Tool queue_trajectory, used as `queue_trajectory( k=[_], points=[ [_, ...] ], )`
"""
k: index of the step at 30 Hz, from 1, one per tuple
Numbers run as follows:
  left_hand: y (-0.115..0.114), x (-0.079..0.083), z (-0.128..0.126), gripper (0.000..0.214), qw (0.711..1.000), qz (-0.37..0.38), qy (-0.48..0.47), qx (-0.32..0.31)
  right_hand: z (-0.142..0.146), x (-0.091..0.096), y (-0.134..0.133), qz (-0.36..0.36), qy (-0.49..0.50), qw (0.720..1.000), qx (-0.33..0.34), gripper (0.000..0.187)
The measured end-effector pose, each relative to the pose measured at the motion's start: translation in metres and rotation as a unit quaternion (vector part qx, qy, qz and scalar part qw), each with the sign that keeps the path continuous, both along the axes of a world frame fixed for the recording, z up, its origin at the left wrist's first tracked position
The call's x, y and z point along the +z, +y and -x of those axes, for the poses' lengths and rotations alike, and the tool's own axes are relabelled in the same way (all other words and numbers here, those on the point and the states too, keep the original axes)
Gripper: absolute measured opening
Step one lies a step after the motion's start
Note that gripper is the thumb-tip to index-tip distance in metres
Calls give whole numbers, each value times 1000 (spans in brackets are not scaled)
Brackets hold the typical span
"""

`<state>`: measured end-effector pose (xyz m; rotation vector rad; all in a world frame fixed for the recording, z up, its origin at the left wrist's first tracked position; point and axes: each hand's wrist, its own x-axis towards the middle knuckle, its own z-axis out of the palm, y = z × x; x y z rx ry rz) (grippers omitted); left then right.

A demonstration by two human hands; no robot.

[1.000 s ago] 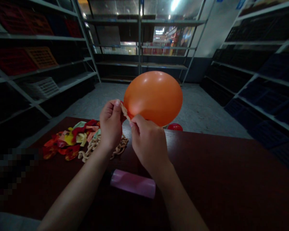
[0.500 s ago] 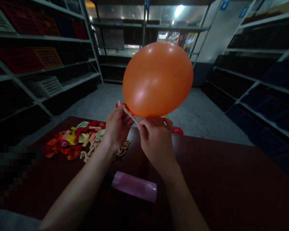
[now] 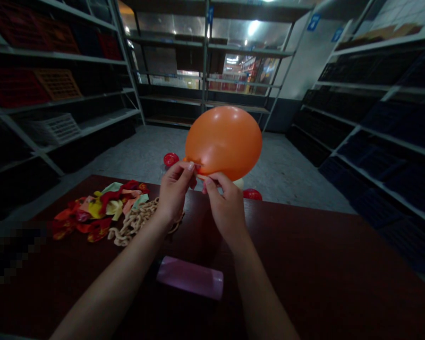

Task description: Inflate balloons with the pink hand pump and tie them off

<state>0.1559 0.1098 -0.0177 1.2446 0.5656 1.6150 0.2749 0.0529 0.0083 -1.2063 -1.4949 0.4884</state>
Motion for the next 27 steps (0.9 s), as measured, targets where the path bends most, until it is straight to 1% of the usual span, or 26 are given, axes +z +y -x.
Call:
queue_trajectory(
  k=[3,8,14,18,22,24,27],
  points=[
    [3,4,7,26,1000,-1,-15,7,-1,-1,2,18,-28,999,12,20],
    [5,9,13,30,998,46,-44,2,-2,-4,4,45,-65,996,33,21],
    [5,12,16,38,990,86,-112,-27,-2,-8,7,65,-28,994,80,20],
    [4,17,18,34,983,115,-138,-32,-3,-8,8,74,-7,992,104,20],
    [2,19,18,31,977,140,-155,-29,-3,-9,8,75,4,991,113,21],
    [2,18,17,31,977,143,-155,-28,-5,-9,9,72,6,991,112,22],
    [1,17,16,29,982,125,-139,-40,-6,-10,11,71,0,992,107,22]
  ],
)
